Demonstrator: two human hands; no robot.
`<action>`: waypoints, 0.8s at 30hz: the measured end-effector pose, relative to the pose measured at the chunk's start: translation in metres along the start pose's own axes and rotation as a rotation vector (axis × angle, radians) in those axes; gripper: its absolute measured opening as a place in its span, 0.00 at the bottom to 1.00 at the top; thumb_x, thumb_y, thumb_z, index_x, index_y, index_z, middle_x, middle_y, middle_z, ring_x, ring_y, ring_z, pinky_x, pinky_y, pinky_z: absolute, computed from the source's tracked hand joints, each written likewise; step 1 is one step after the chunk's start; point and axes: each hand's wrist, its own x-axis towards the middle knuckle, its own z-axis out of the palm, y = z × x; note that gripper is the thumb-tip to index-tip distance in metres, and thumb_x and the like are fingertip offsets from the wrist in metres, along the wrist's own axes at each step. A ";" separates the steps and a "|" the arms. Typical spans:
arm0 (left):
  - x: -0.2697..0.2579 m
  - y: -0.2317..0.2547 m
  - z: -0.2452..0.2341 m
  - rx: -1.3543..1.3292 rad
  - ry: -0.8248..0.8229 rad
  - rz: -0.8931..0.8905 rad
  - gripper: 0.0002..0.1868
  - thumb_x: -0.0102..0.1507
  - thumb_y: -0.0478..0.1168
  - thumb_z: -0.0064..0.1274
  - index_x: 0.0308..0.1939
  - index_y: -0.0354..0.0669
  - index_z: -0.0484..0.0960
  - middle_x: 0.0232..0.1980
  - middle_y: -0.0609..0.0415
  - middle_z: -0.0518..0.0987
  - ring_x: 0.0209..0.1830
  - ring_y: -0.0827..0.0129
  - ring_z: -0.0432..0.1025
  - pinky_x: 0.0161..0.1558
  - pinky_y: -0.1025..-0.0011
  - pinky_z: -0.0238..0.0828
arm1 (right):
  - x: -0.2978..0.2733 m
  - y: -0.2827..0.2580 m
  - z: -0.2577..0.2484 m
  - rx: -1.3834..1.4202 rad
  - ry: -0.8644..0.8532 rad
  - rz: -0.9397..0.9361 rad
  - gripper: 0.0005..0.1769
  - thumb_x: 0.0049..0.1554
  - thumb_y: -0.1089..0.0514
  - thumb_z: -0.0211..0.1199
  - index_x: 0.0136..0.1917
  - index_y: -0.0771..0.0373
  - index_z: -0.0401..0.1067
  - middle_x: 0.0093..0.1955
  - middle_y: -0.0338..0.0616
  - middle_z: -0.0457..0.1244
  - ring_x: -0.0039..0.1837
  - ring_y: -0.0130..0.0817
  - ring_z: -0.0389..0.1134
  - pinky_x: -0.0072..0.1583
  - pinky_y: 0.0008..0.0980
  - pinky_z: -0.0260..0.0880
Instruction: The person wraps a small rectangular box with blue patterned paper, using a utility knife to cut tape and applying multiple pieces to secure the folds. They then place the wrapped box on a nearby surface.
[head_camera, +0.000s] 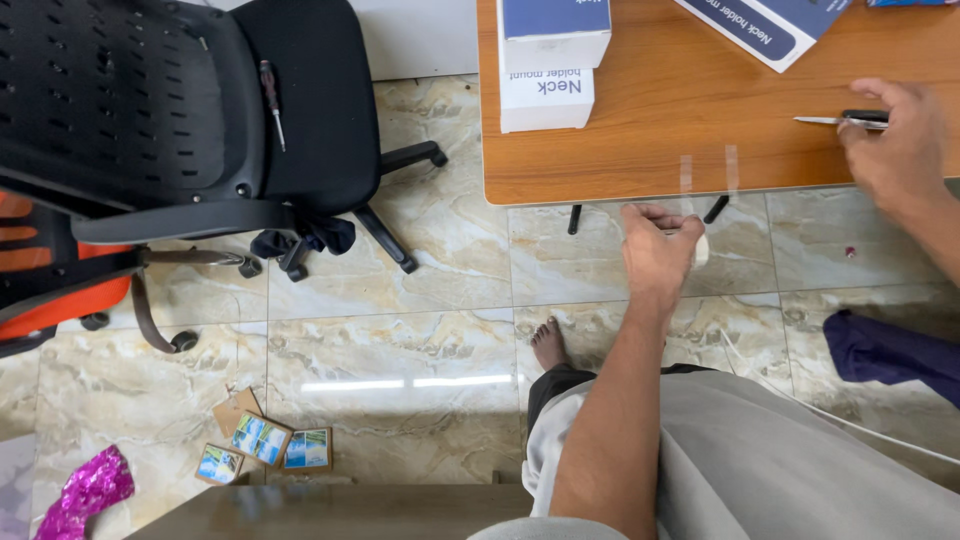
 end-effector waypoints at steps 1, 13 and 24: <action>0.002 0.000 -0.002 -0.033 -0.006 -0.026 0.20 0.55 0.42 0.62 0.46 0.37 0.74 0.40 0.48 0.84 0.41 0.59 0.79 0.48 0.62 0.74 | -0.005 0.012 -0.003 -0.035 -0.032 -0.017 0.14 0.64 0.62 0.67 0.62 0.63 0.72 0.62 0.55 0.65 0.69 0.52 0.62 0.69 0.49 0.60; -0.002 0.007 -0.009 -0.046 -0.082 0.023 0.14 0.61 0.36 0.56 0.49 0.42 0.74 0.38 0.51 0.83 0.35 0.65 0.77 0.41 0.67 0.74 | -0.029 0.049 -0.008 -0.370 -0.187 -0.147 0.10 0.76 0.51 0.57 0.60 0.59 0.70 0.56 0.50 0.62 0.59 0.51 0.63 0.63 0.48 0.63; 0.010 -0.006 0.001 -0.042 -0.160 0.052 0.20 0.61 0.31 0.55 0.56 0.47 0.71 0.41 0.55 0.78 0.37 0.72 0.73 0.38 0.68 0.73 | -0.106 -0.022 -0.020 0.137 -0.287 -0.057 0.12 0.71 0.55 0.48 0.61 0.66 0.60 0.48 0.57 0.65 0.46 0.54 0.68 0.51 0.51 0.68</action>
